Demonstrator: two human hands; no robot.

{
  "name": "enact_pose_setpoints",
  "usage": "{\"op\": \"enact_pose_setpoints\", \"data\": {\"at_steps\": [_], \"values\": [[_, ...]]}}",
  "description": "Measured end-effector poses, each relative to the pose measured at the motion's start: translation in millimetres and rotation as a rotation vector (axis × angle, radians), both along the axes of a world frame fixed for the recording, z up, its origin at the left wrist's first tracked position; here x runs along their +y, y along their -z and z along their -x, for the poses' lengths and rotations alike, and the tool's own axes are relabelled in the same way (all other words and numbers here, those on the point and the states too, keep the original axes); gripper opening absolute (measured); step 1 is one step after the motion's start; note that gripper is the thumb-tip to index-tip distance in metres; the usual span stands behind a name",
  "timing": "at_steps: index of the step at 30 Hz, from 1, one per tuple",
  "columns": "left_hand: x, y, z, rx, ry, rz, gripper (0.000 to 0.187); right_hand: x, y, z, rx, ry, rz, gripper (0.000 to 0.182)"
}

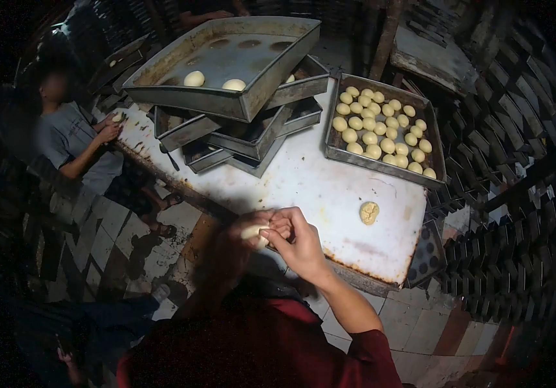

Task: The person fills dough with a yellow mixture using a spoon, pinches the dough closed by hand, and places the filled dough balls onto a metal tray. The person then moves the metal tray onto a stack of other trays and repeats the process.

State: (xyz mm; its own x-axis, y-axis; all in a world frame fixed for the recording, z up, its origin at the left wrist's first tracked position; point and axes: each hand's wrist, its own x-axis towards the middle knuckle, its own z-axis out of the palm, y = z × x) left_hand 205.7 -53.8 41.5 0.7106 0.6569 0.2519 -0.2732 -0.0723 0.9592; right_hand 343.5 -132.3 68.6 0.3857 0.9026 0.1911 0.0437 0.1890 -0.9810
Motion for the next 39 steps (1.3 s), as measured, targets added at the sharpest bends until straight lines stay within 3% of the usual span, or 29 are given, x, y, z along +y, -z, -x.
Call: {"op": "enact_pose_setpoints", "data": {"at_steps": [1, 3, 4, 5, 6, 7, 8, 9, 10, 11, 13, 14, 15, 17, 18, 19, 20, 21, 23, 25, 27, 30, 31, 33, 35, 36, 37, 39], "values": [[1, -5, 0, 0.000, -0.003, -0.001, 0.038, 0, 0, -3, 0.000, -0.003, -0.001, 0.011], [5, -13, -1, 0.117, -0.071, -0.484, 0.037, 2, -1, -10, 0.255, -0.209, 0.059, 0.013], [3, -13, -5, 0.119, -0.079, -0.485, 0.037, 4, 3, -7, 0.257, -0.210, 0.085, 0.012], [-2, -12, -11, -0.007, -0.184, -0.187, 0.032, 4, 2, -3, 0.256, -0.217, 0.086, 0.012], [-5, -14, -15, -0.136, -0.285, 0.111, 0.028, 5, 0, 3, -0.103, -0.109, -0.071, 0.014], [-3, -19, -14, -0.138, -0.290, 0.108, 0.028, 5, -1, 9, -0.461, 0.005, -0.231, 0.016], [-1, -27, -13, -0.014, -0.335, -0.043, 0.025, 5, 5, 15, -0.629, 0.080, -0.247, 0.021], [-1, -32, -13, 0.112, -0.378, -0.191, 0.022, 5, 5, 13, -0.631, 0.078, -0.248, 0.021], [0, -27, -14, -0.003, -0.318, 0.280, 0.025, 7, 5, 10, -0.624, 0.102, -0.250, 0.021], [0, -24, -14, -0.005, -0.316, 0.276, 0.025, 9, 4, 7, -0.617, 0.128, -0.254, 0.020], [1, -19, -12, 0.058, -0.207, -0.208, 0.027, 7, 0, -4, -0.535, 0.089, -0.260, 0.018], [9, -12, -15, -0.106, -0.149, -0.434, 0.030, 5, -2, -7, -0.370, 0.034, -0.153, 0.016], [12, -16, -15, -0.108, -0.146, -0.430, 0.030, 4, -3, -9, -0.204, -0.021, -0.046, 0.015], [15, -25, -15, -0.066, -0.168, -0.688, 0.030, 7, -4, -10, -0.204, -0.026, -0.071, 0.014], [14, -24, -15, -0.069, -0.170, -0.687, 0.030, 9, -4, -9, -0.198, -0.031, -0.100, 0.014], [12, -22, -15, -0.039, -0.193, -0.398, 0.030, 12, -5, -9, -0.193, -0.038, -0.131, 0.013], [11, -21, -16, -0.013, -0.213, -0.109, 0.030, 15, -5, -6, -0.368, -0.001, -0.200, 0.015], [14, -22, -19, -0.020, -0.219, -0.110, 0.030, 17, -6, -3, -0.547, 0.030, -0.299, 0.020], [20, -22, -23, -0.175, -0.239, 0.398, 0.031, 21, -7, 4, -0.743, 0.055, -0.394, 0.019], [25, -15, -18, -0.133, -0.141, 0.394, 0.030, 25, -2, -1, -0.688, 0.081, -0.371, 0.017], [28, -16, -13, -0.178, -0.069, -0.140, 0.027, 33, -2, -1, -0.456, 0.110, -0.356, 0.015], [30, -36, -6, -0.186, -0.068, -0.203, 0.024, 46, -9, 12, -0.325, 0.162, -0.354, 0.014], [34, -39, -6, -0.179, -0.101, -0.271, 0.023, 52, -9, 20, -0.339, 0.284, -0.384, 0.015], [37, -25, -8, -0.176, -0.108, -0.134, 0.021, 65, -5, 35, -0.362, 0.411, -0.414, 0.015], [47, -14, -9, -0.257, -0.259, 0.030, 0.017, 81, 5, 49, -0.490, 0.573, -0.408, 0.013], [52, -12, -11, -0.408, -0.231, 0.336, 0.013, 87, 16, 57, -0.549, 0.586, -0.434, 0.012], [68, -22, -5, -0.395, -0.232, 0.503, 0.015, 93, 17, 70, -0.568, 0.532, -0.450, 0.015], [93, -48, 10, -0.361, -0.141, 0.640, 0.033, 110, 10, 81, -0.911, 0.434, -0.387, 0.030]]}}
